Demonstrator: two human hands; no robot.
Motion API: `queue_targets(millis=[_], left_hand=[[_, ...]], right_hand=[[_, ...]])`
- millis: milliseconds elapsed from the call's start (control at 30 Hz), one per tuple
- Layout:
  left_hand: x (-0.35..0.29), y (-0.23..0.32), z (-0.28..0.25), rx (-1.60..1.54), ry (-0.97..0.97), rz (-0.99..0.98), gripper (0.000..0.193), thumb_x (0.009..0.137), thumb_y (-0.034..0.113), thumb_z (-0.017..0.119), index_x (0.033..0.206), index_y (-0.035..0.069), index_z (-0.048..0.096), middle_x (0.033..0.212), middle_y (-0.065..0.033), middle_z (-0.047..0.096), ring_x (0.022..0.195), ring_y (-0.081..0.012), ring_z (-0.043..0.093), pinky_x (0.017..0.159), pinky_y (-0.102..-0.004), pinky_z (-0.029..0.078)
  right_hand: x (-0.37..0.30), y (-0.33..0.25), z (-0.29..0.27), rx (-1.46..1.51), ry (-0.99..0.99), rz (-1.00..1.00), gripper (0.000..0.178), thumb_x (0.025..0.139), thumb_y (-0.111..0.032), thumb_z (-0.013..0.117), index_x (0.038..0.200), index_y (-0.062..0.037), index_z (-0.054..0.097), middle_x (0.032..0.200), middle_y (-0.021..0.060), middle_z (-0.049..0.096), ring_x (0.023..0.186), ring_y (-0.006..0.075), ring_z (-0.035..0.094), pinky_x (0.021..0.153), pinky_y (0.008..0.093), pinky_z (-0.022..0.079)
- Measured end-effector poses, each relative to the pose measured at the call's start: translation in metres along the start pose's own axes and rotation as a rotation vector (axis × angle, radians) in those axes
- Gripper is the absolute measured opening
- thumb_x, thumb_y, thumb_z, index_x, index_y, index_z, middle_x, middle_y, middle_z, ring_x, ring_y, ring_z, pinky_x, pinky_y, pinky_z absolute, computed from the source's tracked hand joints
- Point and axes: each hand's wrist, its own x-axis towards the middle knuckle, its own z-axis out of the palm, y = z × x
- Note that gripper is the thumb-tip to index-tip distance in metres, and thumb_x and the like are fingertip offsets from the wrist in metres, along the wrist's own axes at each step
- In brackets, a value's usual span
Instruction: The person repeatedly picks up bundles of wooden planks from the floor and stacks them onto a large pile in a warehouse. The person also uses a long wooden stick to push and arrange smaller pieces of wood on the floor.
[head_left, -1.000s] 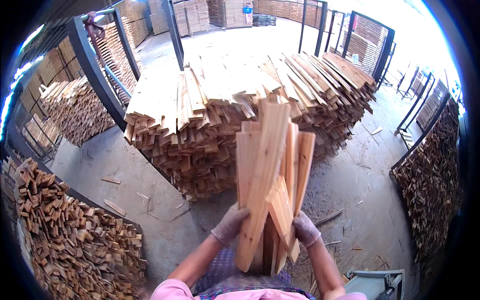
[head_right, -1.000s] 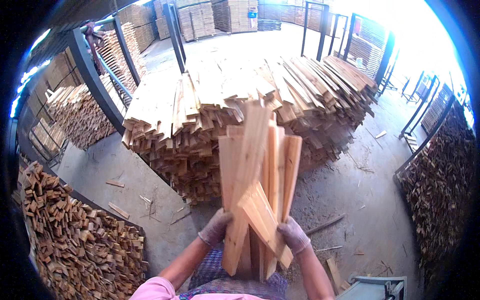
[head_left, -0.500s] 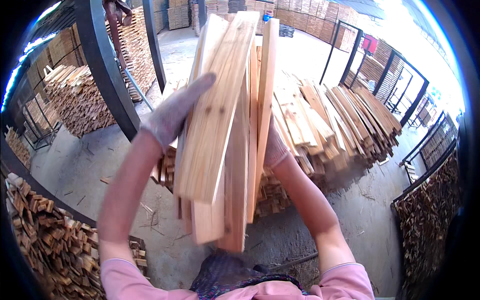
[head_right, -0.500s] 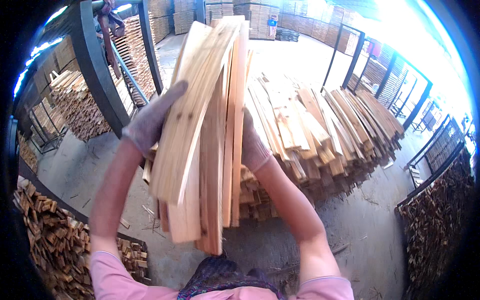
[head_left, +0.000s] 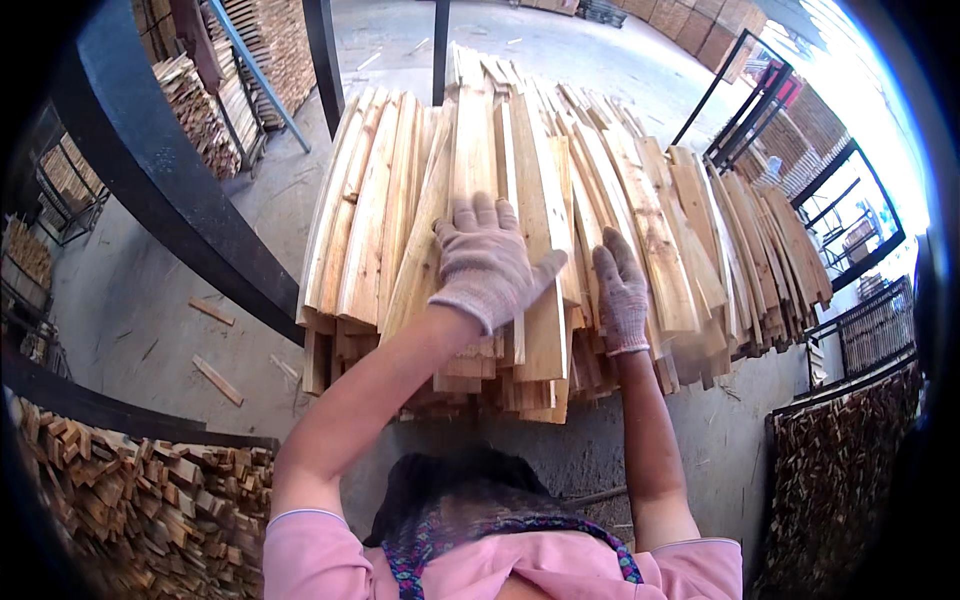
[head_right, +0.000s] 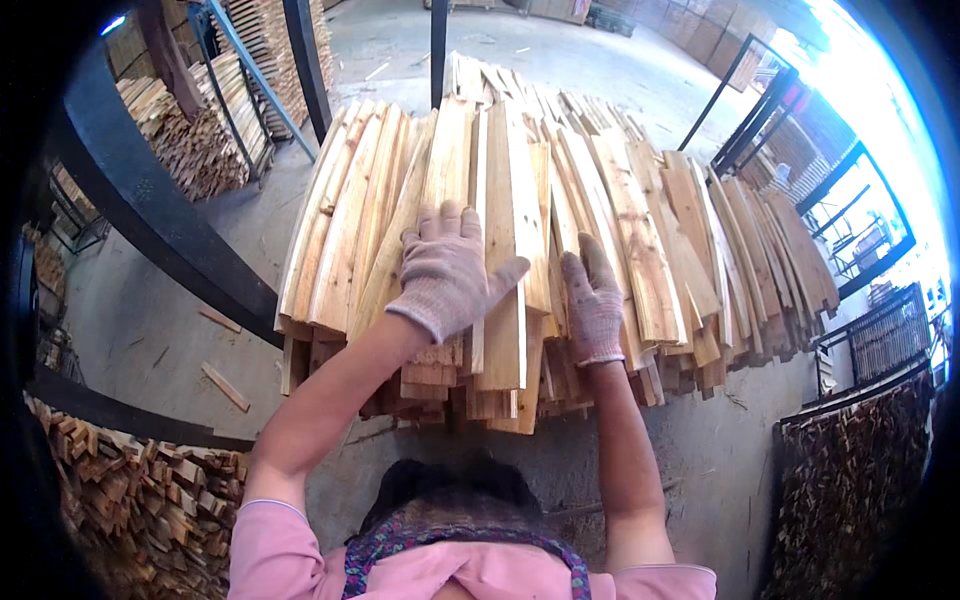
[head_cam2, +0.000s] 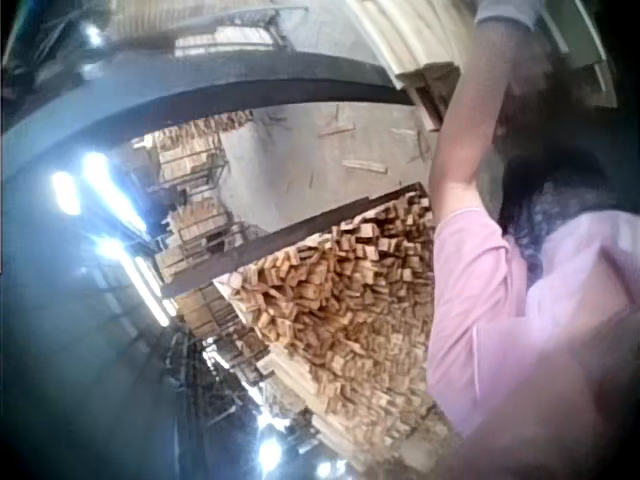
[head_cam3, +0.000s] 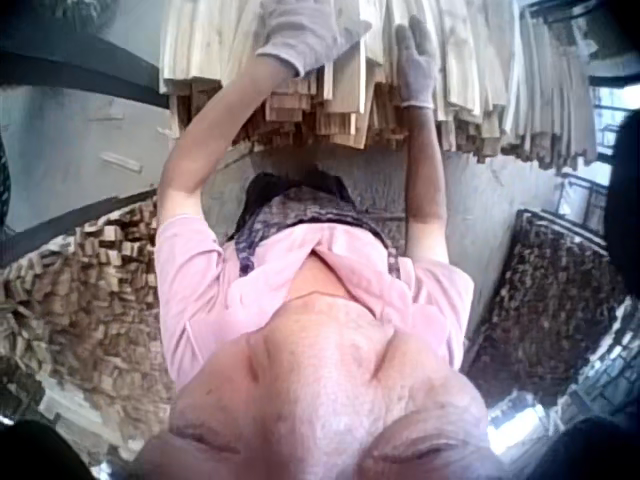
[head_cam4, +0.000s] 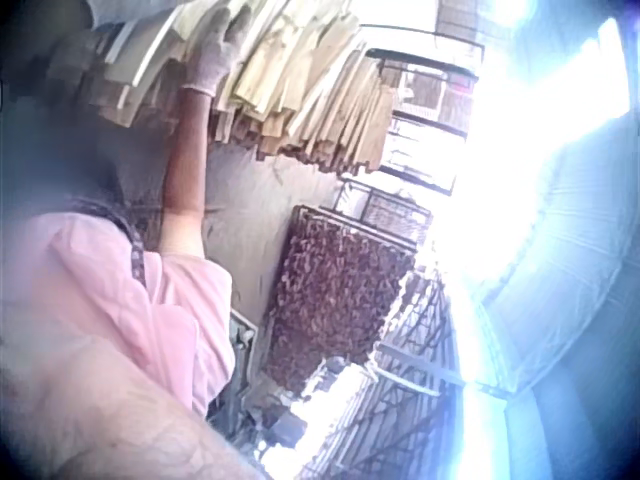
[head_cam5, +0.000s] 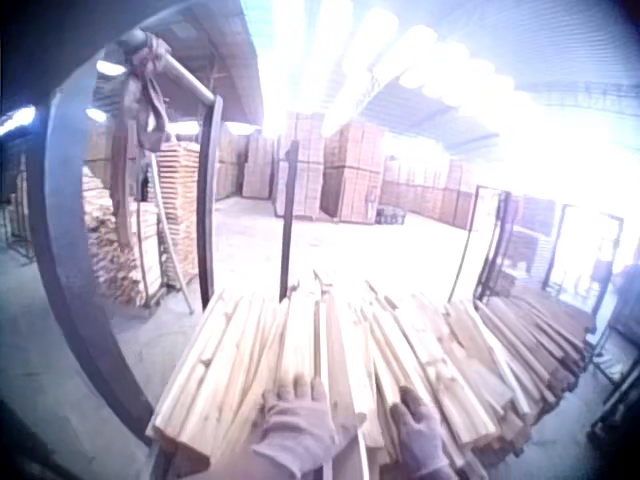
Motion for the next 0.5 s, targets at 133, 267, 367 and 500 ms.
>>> queue_targets(millis=[133, 267, 367, 500], left_hand=[[-0.062, 0.014, -0.016, -0.031, 0.106, 0.296, 0.085, 0.092, 0.066, 0.059, 0.147, 0.002, 0.048, 0.152, -0.0308, 0.042, 0.144, -0.0473, 0.035, 0.118, -0.0626, 0.024], [-0.109, -0.023, -0.02, -0.17, 0.175, 0.52, 0.068, 0.088, 0.051, 0.074, 0.132, 0.002, 0.061, 0.136, -0.0244, 0.059, 0.128, -0.0426, 0.054, 0.11, -0.0586, 0.038], [-0.129, -0.059, -0.027, -0.337, 0.367, 0.382, 0.062, 0.091, 0.047, 0.073, 0.129, -0.001, 0.063, 0.13, -0.0222, 0.063, 0.121, -0.0417, 0.059, 0.106, -0.0525, 0.044], [-0.113, -0.097, -0.019, -0.276, 0.613, 0.171, 0.069, 0.094, 0.056, 0.065, 0.132, -0.001, 0.063, 0.131, -0.0204, 0.065, 0.124, -0.0418, 0.059, 0.109, -0.0531, 0.043]], right_hand=[[-0.004, -0.009, -0.005, -0.021, 0.023, 0.055, 0.051, 0.103, -0.023, 0.063, 0.146, 0.0034, 0.052, 0.146, 0.0196, 0.056, 0.137, 0.0243, 0.052, 0.114, 0.034, 0.04], [0.001, -0.009, 0.002, -0.1, -0.029, 0.038, 0.05, 0.105, -0.021, 0.061, 0.146, 0.0032, 0.051, 0.145, 0.02, 0.056, 0.137, 0.0249, 0.051, 0.115, 0.0347, 0.039], [-0.003, -0.017, -0.001, -0.107, -0.032, 0.039, 0.047, 0.105, -0.02, 0.06, 0.145, 0.0031, 0.052, 0.143, 0.017, 0.058, 0.133, 0.0239, 0.053, 0.114, 0.0348, 0.04], [-0.003, -0.012, -0.004, -0.107, -0.046, 0.033, 0.046, 0.104, -0.02, 0.06, 0.143, 0.0029, 0.053, 0.139, 0.0144, 0.06, 0.128, 0.0226, 0.055, 0.113, 0.0349, 0.04]])
